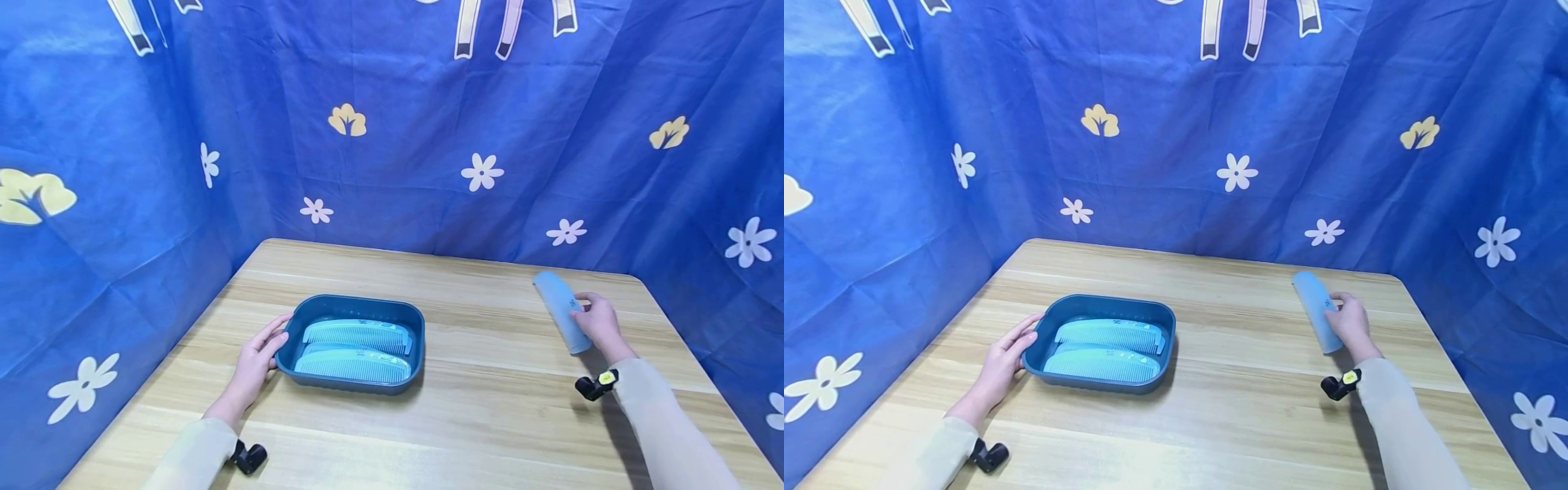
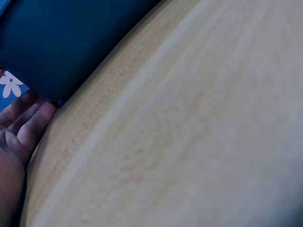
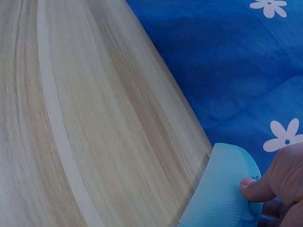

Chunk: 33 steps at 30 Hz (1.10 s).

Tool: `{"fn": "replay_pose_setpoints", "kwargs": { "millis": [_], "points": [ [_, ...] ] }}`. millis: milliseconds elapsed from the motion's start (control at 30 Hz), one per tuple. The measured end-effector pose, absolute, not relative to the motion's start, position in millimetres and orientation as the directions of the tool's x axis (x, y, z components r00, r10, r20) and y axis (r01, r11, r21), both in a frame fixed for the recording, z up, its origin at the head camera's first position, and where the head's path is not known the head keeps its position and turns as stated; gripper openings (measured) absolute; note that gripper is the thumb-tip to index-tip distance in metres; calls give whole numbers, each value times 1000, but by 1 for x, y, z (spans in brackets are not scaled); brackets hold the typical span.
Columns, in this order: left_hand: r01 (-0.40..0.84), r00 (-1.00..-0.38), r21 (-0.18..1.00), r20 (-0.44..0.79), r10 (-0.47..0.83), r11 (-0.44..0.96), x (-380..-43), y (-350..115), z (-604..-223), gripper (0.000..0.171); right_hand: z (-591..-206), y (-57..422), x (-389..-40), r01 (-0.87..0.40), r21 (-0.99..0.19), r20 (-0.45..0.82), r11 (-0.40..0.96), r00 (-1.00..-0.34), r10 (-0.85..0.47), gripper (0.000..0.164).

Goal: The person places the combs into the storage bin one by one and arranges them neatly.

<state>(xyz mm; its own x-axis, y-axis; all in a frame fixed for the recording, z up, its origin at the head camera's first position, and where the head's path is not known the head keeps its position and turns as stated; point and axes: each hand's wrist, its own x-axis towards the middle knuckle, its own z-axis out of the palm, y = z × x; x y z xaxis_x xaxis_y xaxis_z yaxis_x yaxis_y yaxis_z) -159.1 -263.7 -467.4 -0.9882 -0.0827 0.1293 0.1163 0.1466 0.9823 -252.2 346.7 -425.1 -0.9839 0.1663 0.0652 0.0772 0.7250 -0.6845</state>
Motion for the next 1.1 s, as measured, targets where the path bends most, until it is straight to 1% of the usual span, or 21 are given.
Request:
{"fn": "replay_pose_setpoints", "kwargs": {
  "millis": [233,467,733,1100],
  "points": [
    [105,-989,983,119,-87,152,-161,-265,-469,47,-421,335,-250,71,-717,53,694,-986,156,44],
    [99,-990,982,114,-82,161,-161,-266,-470,47,-419,325,-250,23,-717,88,697,-989,123,42],
    [100,-990,983,114,-82,155,-161,-266,-469,46,-414,312,-250,-4,-722,99,691,-990,98,41],
    [95,-990,982,110,-84,162,-160,-265,-467,46,-407,299,-247,-63,-744,136,665,-989,60,40]
  ]
}}
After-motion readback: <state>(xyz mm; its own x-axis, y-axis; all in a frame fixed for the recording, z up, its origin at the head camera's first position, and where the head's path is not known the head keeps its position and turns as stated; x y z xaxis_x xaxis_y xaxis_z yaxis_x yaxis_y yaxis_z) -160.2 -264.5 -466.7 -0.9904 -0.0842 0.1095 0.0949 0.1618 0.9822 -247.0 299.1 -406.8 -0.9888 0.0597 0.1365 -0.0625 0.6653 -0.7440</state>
